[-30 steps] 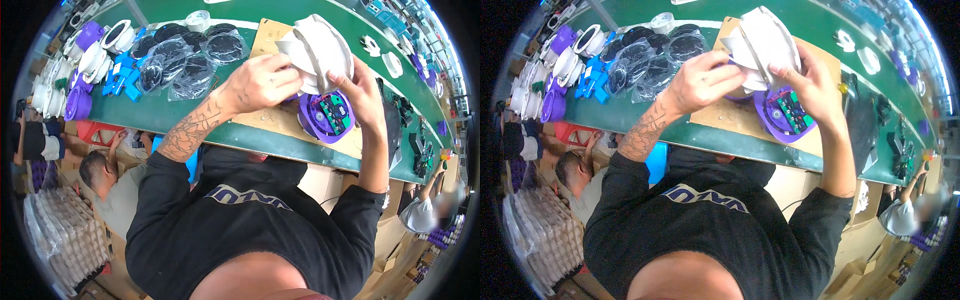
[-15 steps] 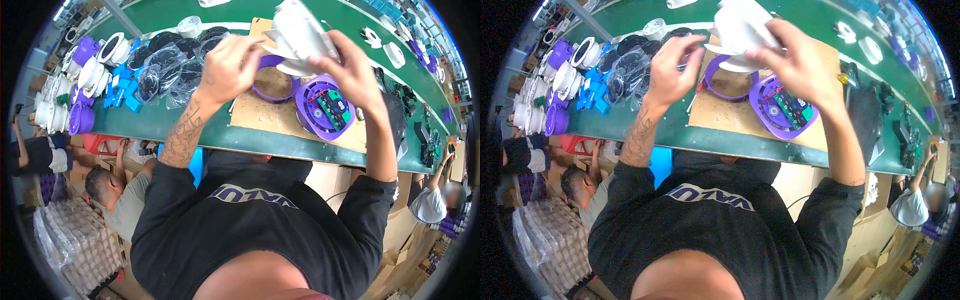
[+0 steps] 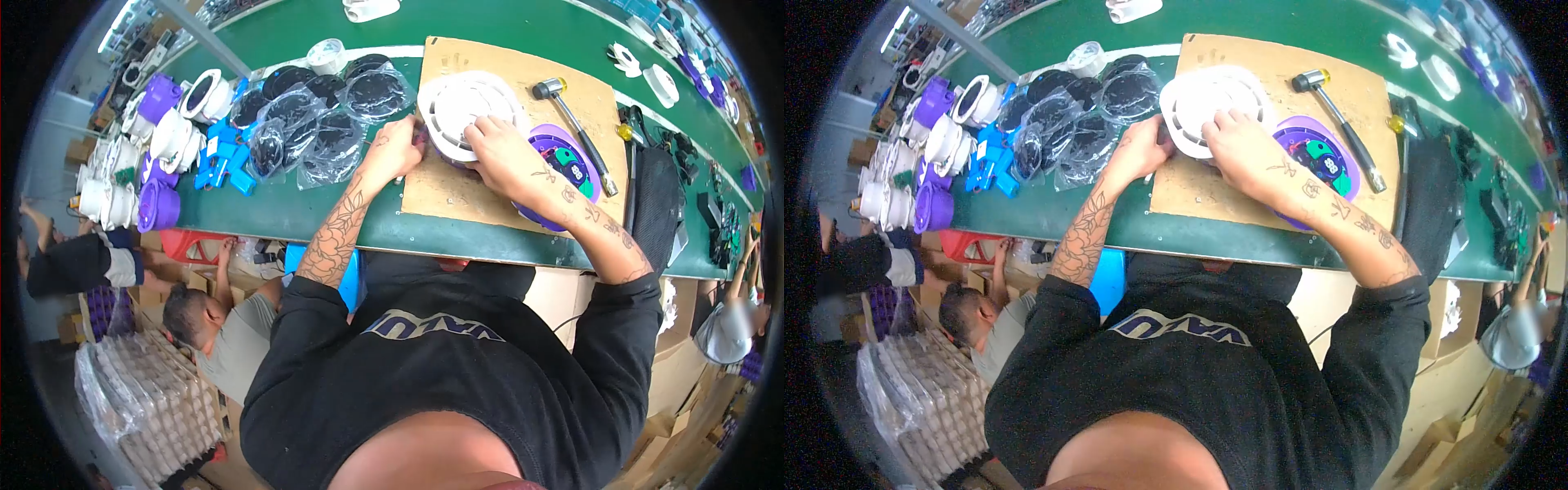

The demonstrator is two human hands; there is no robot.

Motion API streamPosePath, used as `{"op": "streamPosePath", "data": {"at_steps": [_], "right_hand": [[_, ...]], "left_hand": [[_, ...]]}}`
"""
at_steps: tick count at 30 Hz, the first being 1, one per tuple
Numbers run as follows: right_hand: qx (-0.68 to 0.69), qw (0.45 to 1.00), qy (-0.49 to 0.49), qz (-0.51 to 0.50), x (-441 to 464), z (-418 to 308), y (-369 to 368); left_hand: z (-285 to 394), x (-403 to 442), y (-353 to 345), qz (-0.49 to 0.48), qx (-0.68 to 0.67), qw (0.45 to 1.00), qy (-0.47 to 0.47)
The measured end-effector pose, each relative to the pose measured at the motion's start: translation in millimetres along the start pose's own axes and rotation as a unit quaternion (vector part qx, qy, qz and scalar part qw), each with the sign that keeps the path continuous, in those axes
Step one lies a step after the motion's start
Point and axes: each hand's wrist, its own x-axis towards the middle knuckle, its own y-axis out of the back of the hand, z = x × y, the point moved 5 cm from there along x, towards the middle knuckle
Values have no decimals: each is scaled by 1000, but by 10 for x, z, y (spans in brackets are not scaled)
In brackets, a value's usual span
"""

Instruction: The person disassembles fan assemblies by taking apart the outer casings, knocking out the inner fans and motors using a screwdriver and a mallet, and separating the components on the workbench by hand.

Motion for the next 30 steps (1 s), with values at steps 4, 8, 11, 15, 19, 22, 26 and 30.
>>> {"op": "streamPosePath", "data": {"at_steps": [4, 8, 11, 15, 19, 22, 26, 30], "right_hand": [[103, 988, -74, 93, -232, 251, 480], [93, 943, -266, 175, -639, 1396, 641], [1, 929, -339, 149, -1048, 1982, 313], [8, 914, -404, 32, -1231, 2095, 99], [38, 921, -388, 24, -1276, 2217, -69], [21, 928, -371, 36, -1283, 2283, -142], [52, 923, -380, 15, -1284, 2283, -116], [98, 923, -373, 16, -1301, 2325, -57]], "left_hand": [[-225, -91, 382, 26, -3, 994, 108], [-263, -269, 833, 24, -492, 867, 74], [130, -289, 964, 54, -561, 826, 24], [537, -100, 924, 67, -626, 776, -36], [832, 147, 782, 96, -574, 808, -90], [874, 314, 591, 82, -516, 849, -83], [816, 362, 344, 60, -506, 856, -82], [846, 374, 291, 39, -475, 875, -89]]}}
